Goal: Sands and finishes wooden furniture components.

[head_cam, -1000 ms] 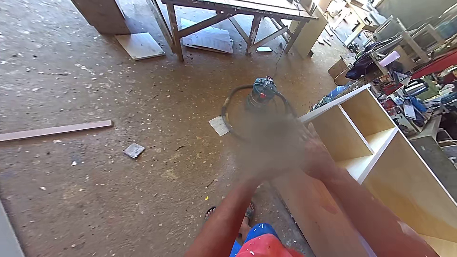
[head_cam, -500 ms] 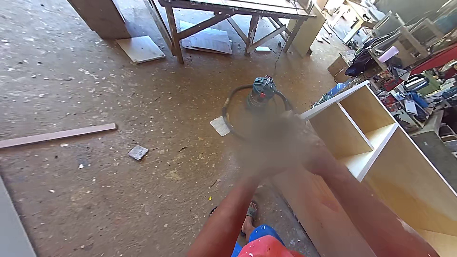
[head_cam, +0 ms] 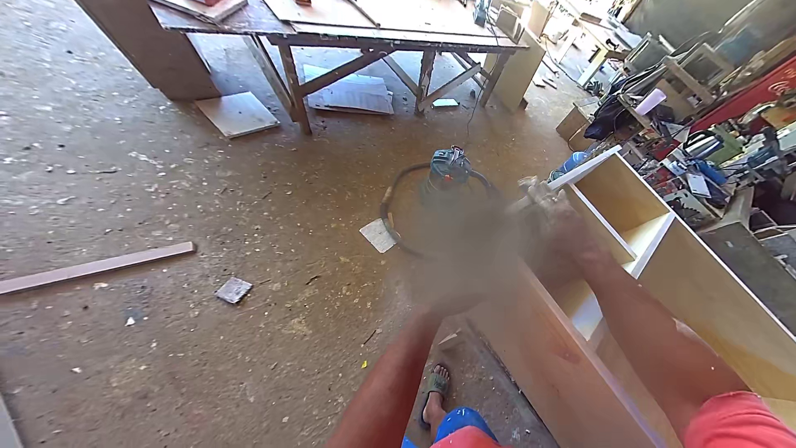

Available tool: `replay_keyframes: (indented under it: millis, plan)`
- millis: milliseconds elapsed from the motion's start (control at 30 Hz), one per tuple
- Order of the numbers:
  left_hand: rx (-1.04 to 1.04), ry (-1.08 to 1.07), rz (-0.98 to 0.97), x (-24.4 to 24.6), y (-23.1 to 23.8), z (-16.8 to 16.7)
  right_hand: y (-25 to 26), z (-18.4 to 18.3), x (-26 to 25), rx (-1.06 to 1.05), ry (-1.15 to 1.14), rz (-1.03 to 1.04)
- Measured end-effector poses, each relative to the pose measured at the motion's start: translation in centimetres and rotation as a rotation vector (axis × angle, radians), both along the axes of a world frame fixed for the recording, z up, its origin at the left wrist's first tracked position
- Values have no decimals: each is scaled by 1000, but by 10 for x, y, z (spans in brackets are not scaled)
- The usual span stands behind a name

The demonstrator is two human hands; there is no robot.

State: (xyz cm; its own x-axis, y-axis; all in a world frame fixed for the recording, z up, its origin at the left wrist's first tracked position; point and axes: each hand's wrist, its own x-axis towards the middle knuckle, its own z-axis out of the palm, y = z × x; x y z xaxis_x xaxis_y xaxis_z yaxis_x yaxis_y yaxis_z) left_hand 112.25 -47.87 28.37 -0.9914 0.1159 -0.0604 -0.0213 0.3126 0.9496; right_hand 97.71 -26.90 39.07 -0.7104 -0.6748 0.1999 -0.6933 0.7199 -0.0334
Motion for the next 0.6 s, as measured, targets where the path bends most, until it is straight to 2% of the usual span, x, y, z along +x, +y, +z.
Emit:
replay_keyframes:
  millis: [33,100,233,367,533,600]
  plan:
    - [-9,-9,-6,-2,0,0,-2,0,-5,-19,-13,-51]
    - [-17,-36,-3,-1,1,-1,-17,8,22,-47,-79,-57]
    - [34,-37,22,3,3,-3,-40,15,105,-17,-184,148]
    - [96,35,77,-3,12,-3,-48,11,97,-19,-104,177]
    - [31,-7,75,3,7,4,-15,1,137,-11,-69,192]
    - [11,34,77,2,7,4,-20,-1,132,18,-47,191]
